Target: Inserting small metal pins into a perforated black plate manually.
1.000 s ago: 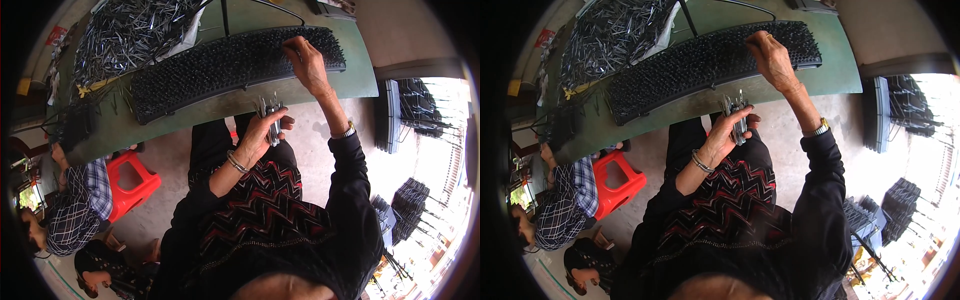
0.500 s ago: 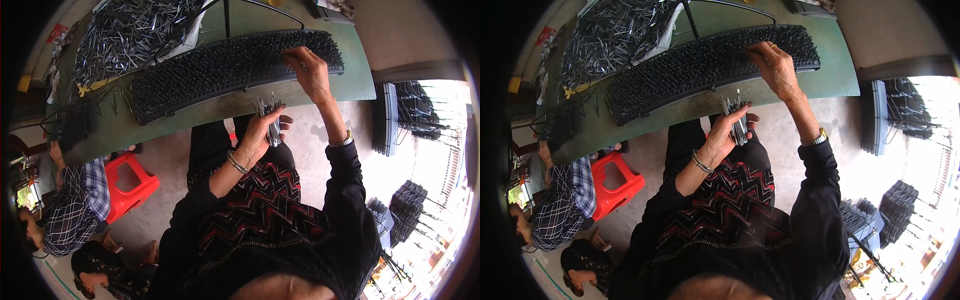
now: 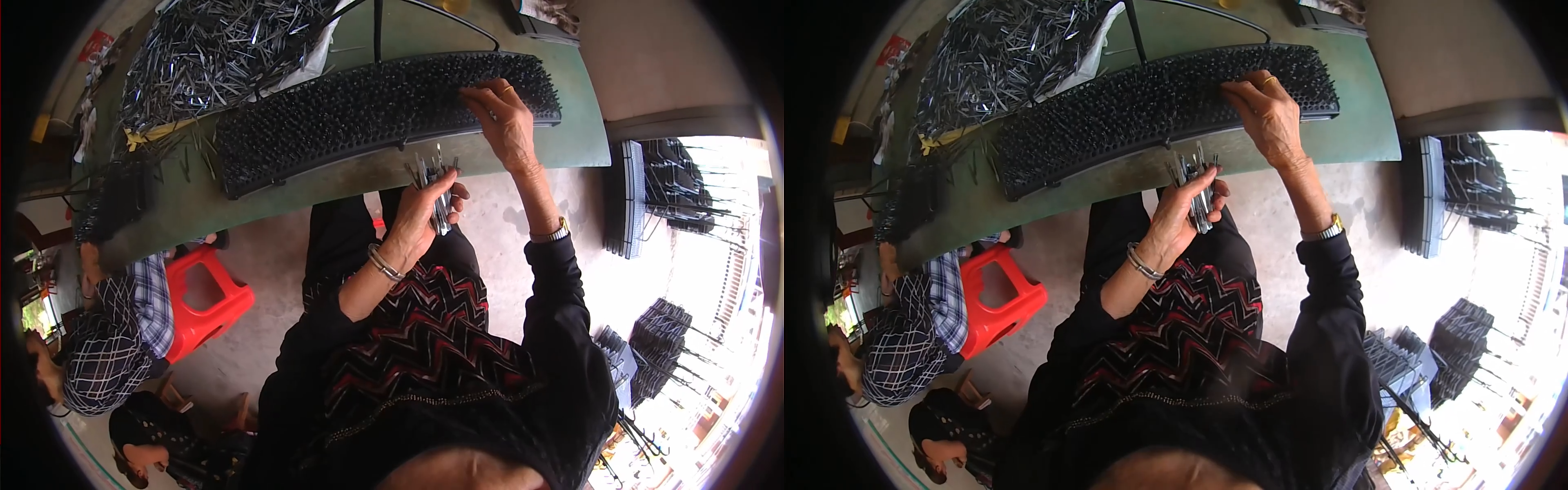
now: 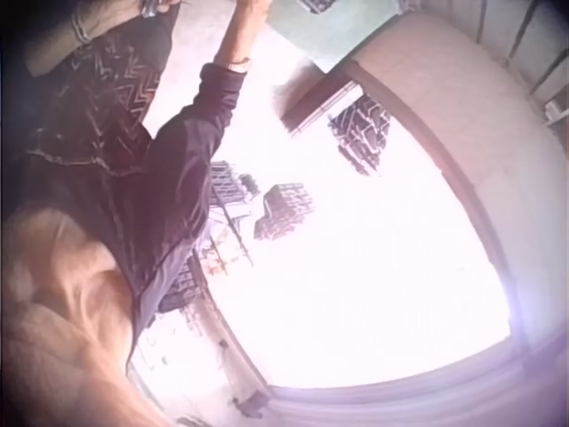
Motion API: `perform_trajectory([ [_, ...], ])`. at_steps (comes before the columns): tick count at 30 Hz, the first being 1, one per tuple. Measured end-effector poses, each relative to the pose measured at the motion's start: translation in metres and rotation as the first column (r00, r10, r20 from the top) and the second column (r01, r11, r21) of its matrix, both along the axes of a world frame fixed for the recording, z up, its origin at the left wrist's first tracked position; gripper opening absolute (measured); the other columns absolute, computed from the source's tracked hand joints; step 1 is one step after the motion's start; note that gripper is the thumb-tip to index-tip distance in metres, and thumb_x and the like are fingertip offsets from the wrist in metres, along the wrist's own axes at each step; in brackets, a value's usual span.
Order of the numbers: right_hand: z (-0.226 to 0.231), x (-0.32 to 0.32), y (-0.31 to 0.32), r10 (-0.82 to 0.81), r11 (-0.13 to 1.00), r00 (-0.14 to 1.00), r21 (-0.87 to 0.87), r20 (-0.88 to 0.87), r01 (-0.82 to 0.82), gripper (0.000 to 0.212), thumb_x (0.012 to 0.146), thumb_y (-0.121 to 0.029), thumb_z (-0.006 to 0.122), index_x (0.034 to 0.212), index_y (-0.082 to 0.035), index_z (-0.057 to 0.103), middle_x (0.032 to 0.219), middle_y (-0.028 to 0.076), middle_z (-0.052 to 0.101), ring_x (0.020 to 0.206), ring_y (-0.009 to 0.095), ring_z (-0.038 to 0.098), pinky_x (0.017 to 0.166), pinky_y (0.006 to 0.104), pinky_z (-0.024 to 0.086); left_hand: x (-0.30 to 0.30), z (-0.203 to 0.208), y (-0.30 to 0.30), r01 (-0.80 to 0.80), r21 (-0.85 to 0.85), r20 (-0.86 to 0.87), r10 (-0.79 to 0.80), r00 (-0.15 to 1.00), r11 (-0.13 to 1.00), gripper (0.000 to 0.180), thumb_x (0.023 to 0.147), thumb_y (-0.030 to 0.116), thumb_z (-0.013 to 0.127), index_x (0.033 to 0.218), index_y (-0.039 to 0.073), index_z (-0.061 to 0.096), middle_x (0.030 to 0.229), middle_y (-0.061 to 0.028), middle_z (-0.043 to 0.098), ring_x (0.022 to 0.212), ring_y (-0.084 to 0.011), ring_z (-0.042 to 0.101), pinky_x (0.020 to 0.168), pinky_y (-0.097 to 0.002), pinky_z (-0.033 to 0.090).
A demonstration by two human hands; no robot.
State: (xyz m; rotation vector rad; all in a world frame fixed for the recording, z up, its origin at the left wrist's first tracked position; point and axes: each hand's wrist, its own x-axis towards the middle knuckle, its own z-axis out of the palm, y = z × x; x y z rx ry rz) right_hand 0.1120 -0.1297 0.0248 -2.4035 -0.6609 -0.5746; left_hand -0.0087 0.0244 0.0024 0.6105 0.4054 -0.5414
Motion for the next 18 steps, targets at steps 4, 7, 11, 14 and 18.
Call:
perform_trajectory([
  [4, 0.0009, -0.0044, 0.0060, -0.060, 0.998, 0.996, 0.026, -0.070, 0.062, 0.018, 0.081, -0.009, 0.068, 0.099, -0.011, 0.070, 0.091, 0.005, 0.060, 0.083, 0.020, 0.061, 0.070, 0.0304, 0.049, 0.0000, 0.0035, 0.0009, -0.012, 0.046, -0.022, 0.013, 1.000, 0.999, 0.022, 0.087, 0.026, 0.066, 0.097, 0.007, 0.060, 0.079, -0.0084, 0.065, 0.068, -0.0149, 0.063, 0.050, -0.0240, 0.043],
  [7, 0.0012, -0.0060, 0.0086, -0.108, 0.991, 0.982, 0.058, -0.156, 0.118, 0.018, 0.081, -0.010, 0.068, 0.099, -0.012, 0.071, 0.091, 0.005, 0.060, 0.081, 0.020, 0.060, 0.068, 0.0297, 0.048, -0.0004, 0.0055, 0.0012, -0.014, 0.071, -0.024, 0.016, 1.000, 0.997, 0.023, 0.087, 0.026, 0.067, 0.097, 0.007, 0.060, 0.080, -0.0090, 0.067, 0.071, -0.0170, 0.065, 0.050, -0.0248, 0.044],
  [11, -0.0001, -0.0099, 0.0095, -0.104, 0.991, 0.987, 0.076, -0.119, 0.114, 0.019, 0.082, -0.010, 0.068, 0.100, -0.012, 0.071, 0.090, 0.006, 0.060, 0.080, 0.020, 0.060, 0.068, 0.0294, 0.048, -0.0007, 0.0066, 0.0016, -0.026, 0.093, 0.000, 0.026, 1.000, 0.995, 0.024, 0.086, 0.026, 0.067, 0.098, 0.007, 0.060, 0.081, -0.0097, 0.067, 0.072, -0.0185, 0.067, 0.051, -0.0256, 0.044],
  [14, -0.0008, -0.0102, 0.0107, -0.073, 0.992, 0.993, 0.098, -0.095, 0.083, 0.019, 0.082, -0.009, 0.068, 0.101, -0.012, 0.071, 0.090, 0.006, 0.060, 0.079, 0.020, 0.059, 0.068, 0.0297, 0.048, -0.0008, 0.0068, 0.0017, -0.035, 0.083, 0.004, 0.035, 0.999, 0.996, 0.025, 0.086, 0.027, 0.067, 0.099, 0.007, 0.060, 0.082, -0.0100, 0.067, 0.072, -0.0188, 0.067, 0.052, -0.0254, 0.045],
  [18, -0.0026, -0.0095, 0.0097, -0.044, 0.988, 0.992, 0.139, -0.116, 0.060, 0.021, 0.082, -0.007, 0.068, 0.102, -0.012, 0.071, 0.088, 0.006, 0.059, 0.079, 0.020, 0.059, 0.069, 0.0299, 0.047, -0.0014, 0.0069, 0.0008, -0.042, 0.098, 0.011, 0.041, 0.999, 0.994, 0.025, 0.086, 0.027, 0.067, 0.098, 0.006, 0.060, 0.081, -0.0101, 0.067, 0.072, -0.0192, 0.067, 0.052, -0.0257, 0.046],
])
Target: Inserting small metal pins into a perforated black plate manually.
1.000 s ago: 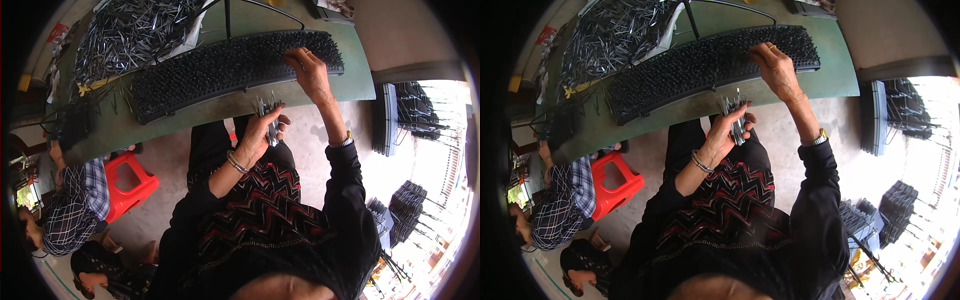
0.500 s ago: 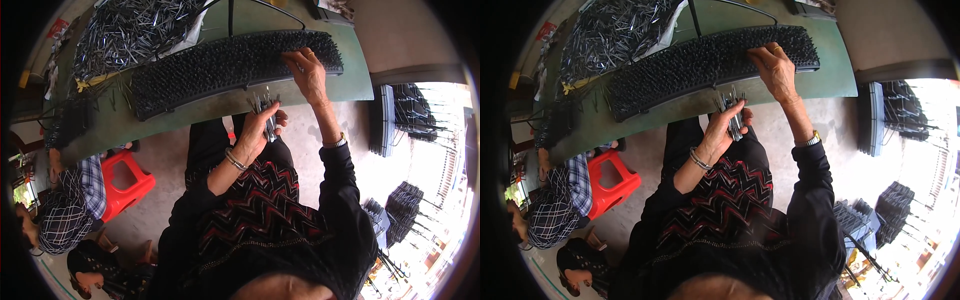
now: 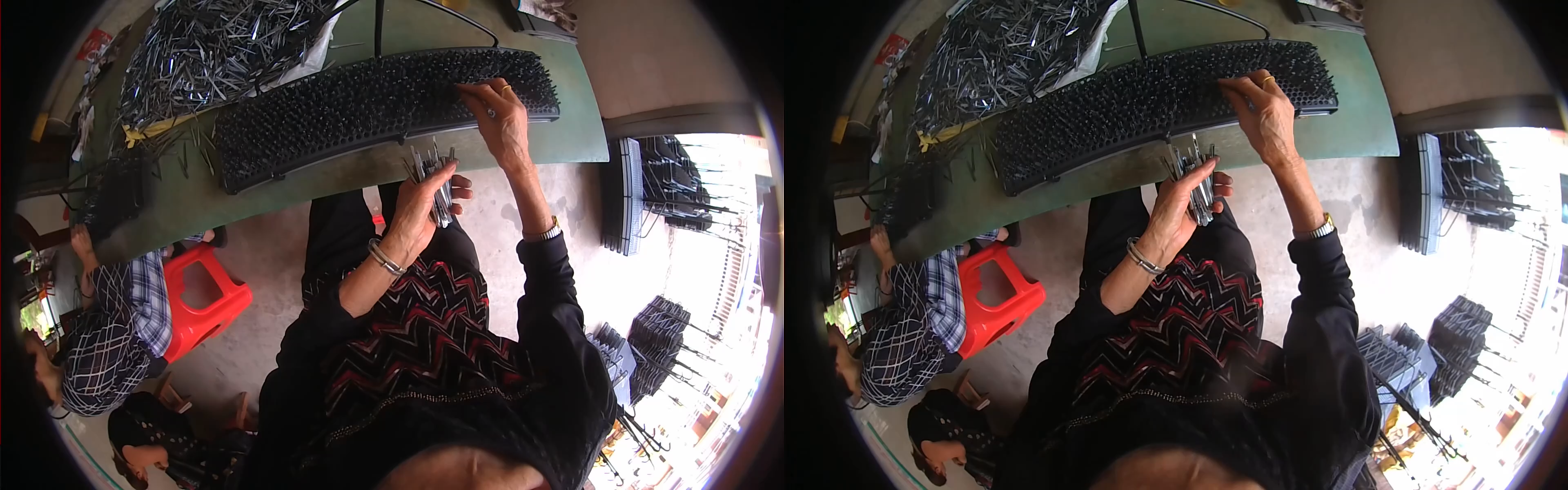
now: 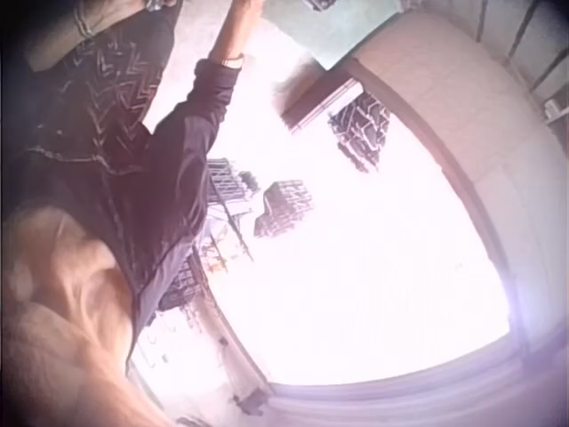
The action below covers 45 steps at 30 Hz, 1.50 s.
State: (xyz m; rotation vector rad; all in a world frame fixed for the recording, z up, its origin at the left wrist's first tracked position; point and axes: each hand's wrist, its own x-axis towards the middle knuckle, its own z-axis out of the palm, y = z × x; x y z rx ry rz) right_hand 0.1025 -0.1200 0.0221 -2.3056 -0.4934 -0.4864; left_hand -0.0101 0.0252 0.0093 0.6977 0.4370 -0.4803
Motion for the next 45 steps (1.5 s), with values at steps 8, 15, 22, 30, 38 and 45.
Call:
perform_trajectory([
  [8, 0.002, 0.004, -0.006, 0.056, 0.997, 0.998, -0.062, 0.038, -0.054, 0.019, 0.080, -0.008, 0.069, 0.097, -0.015, 0.071, 0.087, 0.004, 0.059, 0.078, 0.021, 0.061, 0.066, 0.0313, 0.050, -0.001, 0.002, 0.001, 0.011, -0.007, -0.003, -0.011, 1.000, 1.000, 0.020, 0.090, 0.023, 0.062, 0.100, 0.006, 0.060, 0.083, -0.0099, 0.067, 0.074, -0.0186, 0.067, 0.054, -0.0259, 0.049],
  [15, 0.002, 0.008, -0.006, 0.116, 0.993, 0.993, -0.001, 0.008, -0.116, 0.013, 0.080, -0.004, 0.068, 0.092, -0.008, 0.068, 0.085, 0.007, 0.058, 0.079, 0.024, 0.061, 0.067, 0.0324, 0.049, -0.003, 0.000, -0.001, 0.027, 0.008, -0.001, -0.027, 1.000, 1.000, 0.020, 0.090, 0.024, 0.062, 0.101, 0.006, 0.061, 0.084, -0.0092, 0.067, 0.075, -0.0181, 0.067, 0.055, -0.0258, 0.050],
  [22, -0.005, 0.006, 0.004, 0.049, 0.999, 0.994, 0.006, 0.093, -0.050, 0.014, 0.082, -0.001, 0.065, 0.094, -0.006, 0.066, 0.086, 0.007, 0.057, 0.078, 0.023, 0.060, 0.069, 0.0306, 0.049, -0.002, 0.001, -0.001, 0.026, 0.000, -0.004, -0.026, 1.000, 1.000, 0.021, 0.089, 0.023, 0.063, 0.102, 0.006, 0.061, 0.083, -0.0090, 0.067, 0.075, -0.0177, 0.067, 0.055, -0.0259, 0.050],
  [30, -0.004, 0.005, 0.004, 0.068, 0.998, 0.991, 0.004, 0.112, -0.069, 0.011, 0.081, -0.005, 0.067, 0.091, -0.009, 0.066, 0.084, 0.007, 0.056, 0.079, 0.025, 0.060, 0.067, 0.0331, 0.049, -0.002, 0.001, -0.001, 0.023, 0.003, -0.008, -0.023, 1.000, 1.000, 0.021, 0.089, 0.022, 0.064, 0.102, 0.006, 0.061, 0.083, -0.0090, 0.067, 0.074, -0.0176, 0.067, 0.055, -0.0262, 0.050],
  [38, -0.004, 0.002, 0.004, 0.077, 0.997, 0.992, 0.014, 0.097, -0.079, 0.012, 0.080, -0.004, 0.067, 0.091, -0.007, 0.067, 0.085, 0.007, 0.057, 0.080, 0.025, 0.060, 0.068, 0.0332, 0.049, -0.002, 0.002, -0.002, 0.022, -0.006, 0.008, -0.022, 1.000, 1.000, 0.020, 0.089, 0.023, 0.064, 0.102, 0.007, 0.061, 0.083, -0.0089, 0.067, 0.073, -0.0176, 0.067, 0.055, -0.0256, 0.050],
  [45, -0.011, -0.002, 0.007, -0.009, 0.995, 0.991, 0.102, 0.132, -0.005, 0.013, 0.080, -0.002, 0.067, 0.092, -0.006, 0.066, 0.085, 0.008, 0.058, 0.077, 0.026, 0.061, 0.067, 0.0332, 0.050, -0.003, 0.005, -0.001, 0.014, 0.005, 0.002, -0.014, 1.000, 1.000, 0.020, 0.089, 0.022, 0.064, 0.101, 0.007, 0.061, 0.083, -0.0089, 0.067, 0.073, -0.0172, 0.067, 0.053, -0.0252, 0.049],
])
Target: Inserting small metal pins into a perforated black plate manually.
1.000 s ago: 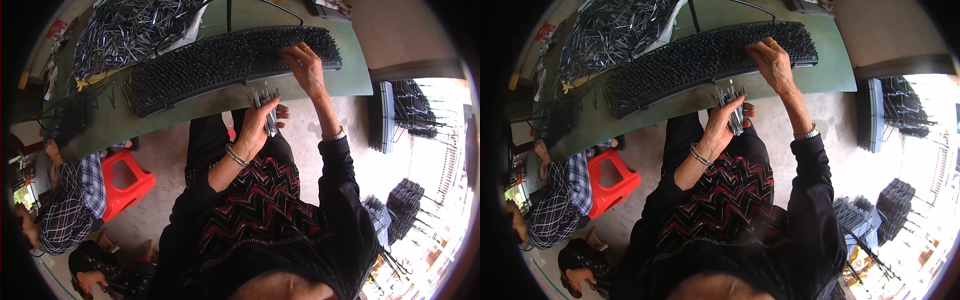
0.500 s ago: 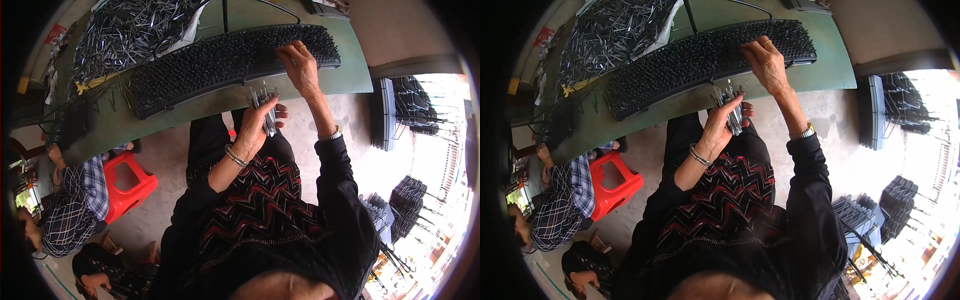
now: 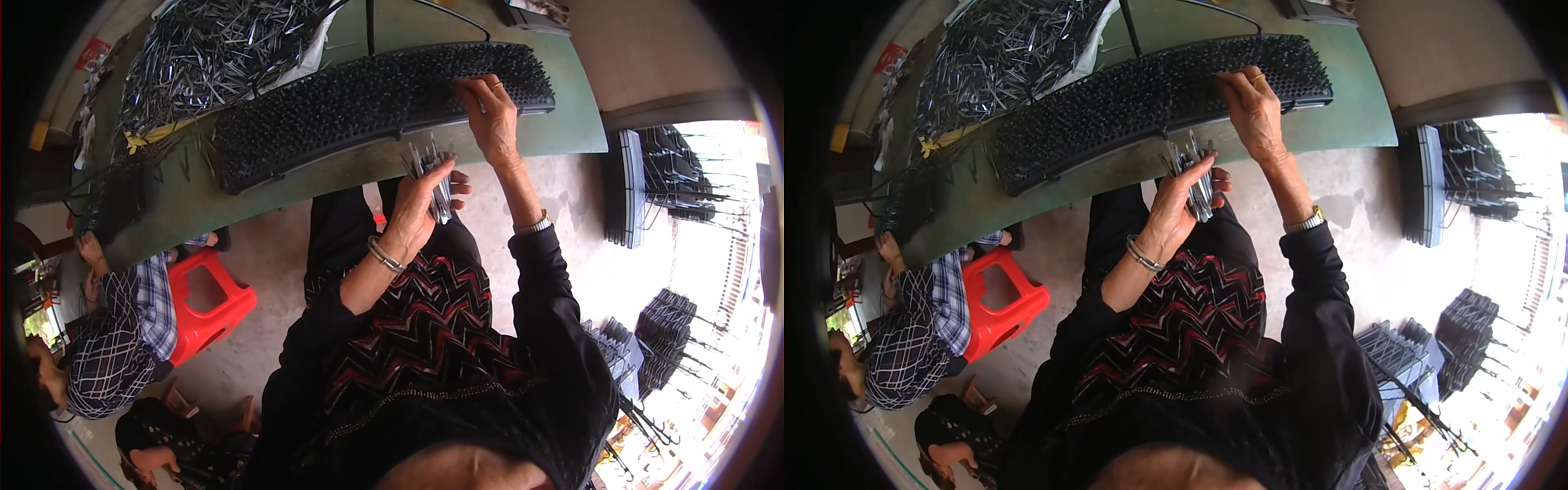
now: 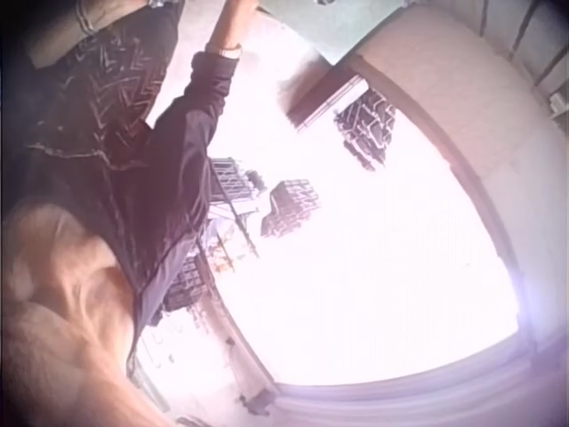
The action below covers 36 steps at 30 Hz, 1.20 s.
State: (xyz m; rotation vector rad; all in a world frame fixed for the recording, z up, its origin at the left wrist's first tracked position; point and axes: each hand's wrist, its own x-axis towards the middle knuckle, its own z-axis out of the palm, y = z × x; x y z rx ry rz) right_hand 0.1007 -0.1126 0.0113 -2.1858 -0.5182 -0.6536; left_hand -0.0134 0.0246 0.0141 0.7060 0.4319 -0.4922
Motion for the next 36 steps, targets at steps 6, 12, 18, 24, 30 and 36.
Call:
perform_trajectory([
  [6, -0.007, 0.005, -0.005, -0.114, 0.993, 0.993, 0.035, -0.027, 0.115, 0.011, 0.081, -0.002, 0.066, 0.091, -0.005, 0.065, 0.085, 0.008, 0.060, 0.074, 0.023, 0.061, 0.066, 0.0314, 0.049, 0.001, -0.004, 0.000, -0.019, -0.011, -0.013, 0.019, 1.000, 1.000, 0.018, 0.088, 0.021, 0.066, 0.098, 0.006, 0.061, 0.079, -0.0089, 0.065, 0.066, -0.0144, 0.062, 0.049, -0.0233, 0.045],
  [12, -0.006, 0.007, -0.007, -0.131, 0.991, 0.990, -0.014, -0.055, 0.130, 0.010, 0.081, -0.003, 0.067, 0.091, -0.005, 0.064, 0.085, 0.008, 0.061, 0.073, 0.021, 0.062, 0.066, 0.0304, 0.049, 0.001, -0.007, -0.001, -0.020, -0.027, -0.013, 0.020, 1.000, 0.999, 0.016, 0.088, 0.019, 0.065, 0.095, 0.005, 0.060, 0.078, -0.0089, 0.064, 0.062, -0.0126, 0.058, 0.047, -0.0228, 0.042],
  [18, -0.002, -0.004, -0.004, -0.156, 0.983, 0.988, -0.098, -0.005, 0.154, 0.018, 0.080, -0.009, 0.069, 0.098, -0.007, 0.067, 0.083, 0.008, 0.059, 0.072, 0.023, 0.061, 0.064, 0.0325, 0.048, 0.001, 0.001, 0.000, -0.029, 0.021, -0.004, 0.029, 1.000, 0.999, 0.016, 0.087, 0.019, 0.065, 0.095, 0.006, 0.060, 0.080, -0.0089, 0.065, 0.064, -0.0134, 0.061, 0.048, -0.0220, 0.044],
  [24, 0.031, -0.045, -0.011, 0.140, 0.988, 0.799, 0.026, -0.585, -0.153, 0.018, 0.083, -0.016, 0.067, 0.094, -0.003, 0.070, 0.081, 0.010, 0.062, 0.071, 0.020, 0.062, 0.067, 0.0319, 0.048, 0.000, -0.002, 0.004, -0.040, 0.074, 0.049, 0.036, 0.998, 0.996, 0.022, 0.084, 0.023, 0.068, 0.097, 0.007, 0.061, 0.081, -0.0076, 0.068, 0.069, -0.0143, 0.064, 0.051, -0.0226, 0.042],
  [30, 0.037, -0.061, -0.014, 0.184, 0.972, 0.684, 0.234, -0.706, -0.020, 0.011, 0.087, -0.008, 0.060, 0.095, 0.000, 0.061, 0.078, 0.006, 0.064, 0.070, 0.012, 0.059, 0.064, 0.0259, 0.047, 0.002, 0.001, -0.004, -0.040, 0.083, 0.083, 0.033, 0.996, 0.996, 0.026, 0.084, 0.027, 0.069, 0.098, 0.007, 0.061, 0.084, -0.0085, 0.068, 0.071, -0.0154, 0.066, 0.051, -0.0238, 0.043],
  [36, 0.036, -0.032, 0.003, -0.130, 0.960, 0.941, 0.199, -0.313, 0.199, 0.009, 0.088, -0.005, 0.059, 0.096, -0.001, 0.061, 0.078, 0.006, 0.066, 0.065, 0.010, 0.060, 0.060, 0.0246, 0.047, 0.002, -0.002, -0.002, -0.047, 0.070, -0.010, 0.048, 0.999, 0.996, 0.031, 0.086, 0.030, 0.068, 0.102, 0.004, 0.061, 0.078, -0.0091, 0.065, 0.066, -0.0163, 0.064, 0.046, -0.0271, 0.043],
])
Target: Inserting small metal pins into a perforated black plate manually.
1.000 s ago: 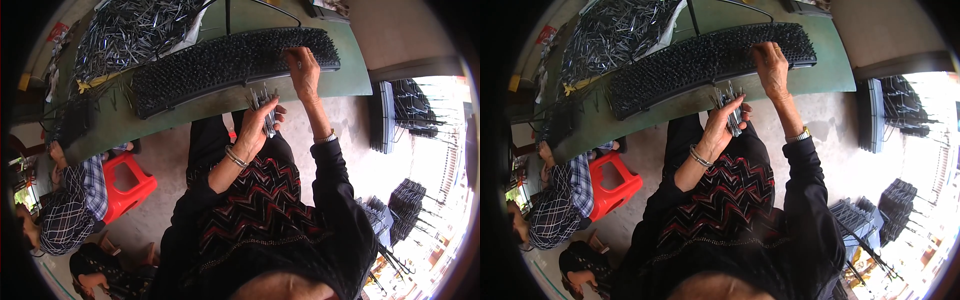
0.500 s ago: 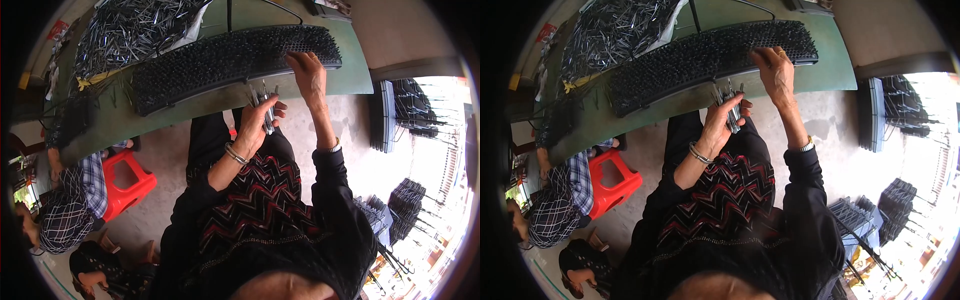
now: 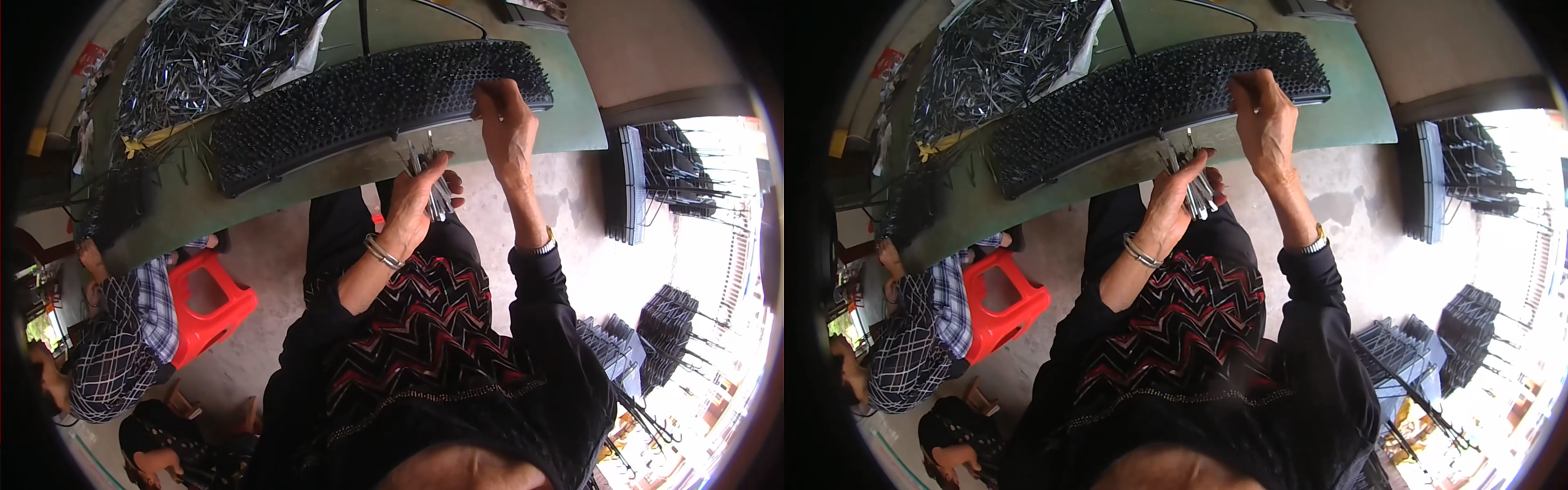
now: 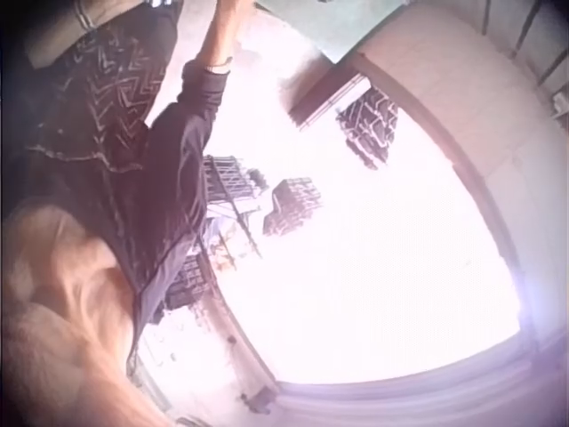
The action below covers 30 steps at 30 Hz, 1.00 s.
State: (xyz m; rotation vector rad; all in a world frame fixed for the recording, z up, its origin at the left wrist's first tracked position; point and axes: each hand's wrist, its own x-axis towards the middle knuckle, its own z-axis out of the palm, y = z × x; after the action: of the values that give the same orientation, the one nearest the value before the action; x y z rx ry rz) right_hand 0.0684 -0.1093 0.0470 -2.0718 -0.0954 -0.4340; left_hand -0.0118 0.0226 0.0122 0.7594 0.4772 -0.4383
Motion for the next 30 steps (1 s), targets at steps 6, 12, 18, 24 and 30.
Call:
perform_trajectory([
  [6, -0.031, 0.018, 0.009, -0.002, 0.996, 0.997, -0.086, 0.076, 0.008, 0.011, 0.085, -0.006, 0.063, 0.096, -0.006, 0.065, 0.078, 0.007, 0.063, 0.066, 0.014, 0.061, 0.060, 0.0268, 0.047, 0.001, 0.002, 0.002, 0.085, -0.033, 0.045, -0.084, 0.996, 0.996, 0.033, 0.090, 0.030, 0.064, 0.106, 0.003, 0.059, 0.067, -0.0004, 0.051, 0.055, -0.0088, 0.047, 0.048, -0.0228, 0.039],
  [12, -0.031, 0.010, 0.015, 0.041, 0.953, 0.987, -0.303, 0.154, 0.008, 0.014, 0.084, -0.010, 0.067, 0.097, -0.009, 0.070, 0.084, 0.007, 0.057, 0.073, 0.018, 0.058, 0.063, 0.0295, 0.047, 0.002, 0.000, 0.005, 0.105, -0.095, 0.040, -0.101, 0.994, 0.990, 0.032, 0.088, 0.031, 0.066, 0.104, 0.004, 0.062, 0.067, -0.0015, 0.054, 0.052, -0.0086, 0.047, 0.045, -0.0218, 0.035],
  [18, 0.001, -0.009, -0.007, 0.332, 0.928, 0.874, -0.041, -0.356, -0.370, 0.019, 0.085, -0.012, 0.064, 0.099, -0.001, 0.067, 0.090, 0.010, 0.059, 0.075, 0.017, 0.062, 0.063, 0.0325, 0.049, 0.001, 0.005, 0.009, 0.127, -0.071, 0.034, -0.125, 0.992, 0.989, 0.030, 0.088, 0.029, 0.065, 0.105, 0.005, 0.062, 0.066, -0.0036, 0.056, 0.052, -0.0083, 0.046, 0.044, -0.0217, 0.033],
  [24, 0.011, -0.012, -0.015, 0.436, 0.897, 0.749, 0.174, -0.499, -0.406, 0.016, 0.087, -0.012, 0.061, 0.091, 0.003, 0.064, 0.080, 0.008, 0.063, 0.076, 0.012, 0.061, 0.062, 0.0264, 0.047, 0.002, 0.002, 0.004, 0.096, -0.043, 0.086, -0.092, 0.992, 0.994, 0.028, 0.087, 0.028, 0.067, 0.099, 0.004, 0.063, 0.074, -0.0105, 0.064, 0.050, -0.0082, 0.049, 0.041, -0.0205, 0.035],
  [30, 0.001, -0.006, 0.002, -0.061, 0.998, 0.998, 0.025, -0.031, 0.062, 0.010, 0.089, -0.010, 0.059, 0.091, -0.001, 0.063, 0.068, 0.004, 0.063, 0.059, 0.010, 0.059, 0.055, 0.0263, 0.045, 0.003, -0.011, 0.007, 0.139, 0.058, 0.020, -0.140, 0.990, 0.989, 0.030, 0.089, 0.030, 0.065, 0.101, 0.003, 0.062, 0.074, -0.0076, 0.062, 0.056, -0.0086, 0.050, 0.043, -0.0216, 0.036],
])
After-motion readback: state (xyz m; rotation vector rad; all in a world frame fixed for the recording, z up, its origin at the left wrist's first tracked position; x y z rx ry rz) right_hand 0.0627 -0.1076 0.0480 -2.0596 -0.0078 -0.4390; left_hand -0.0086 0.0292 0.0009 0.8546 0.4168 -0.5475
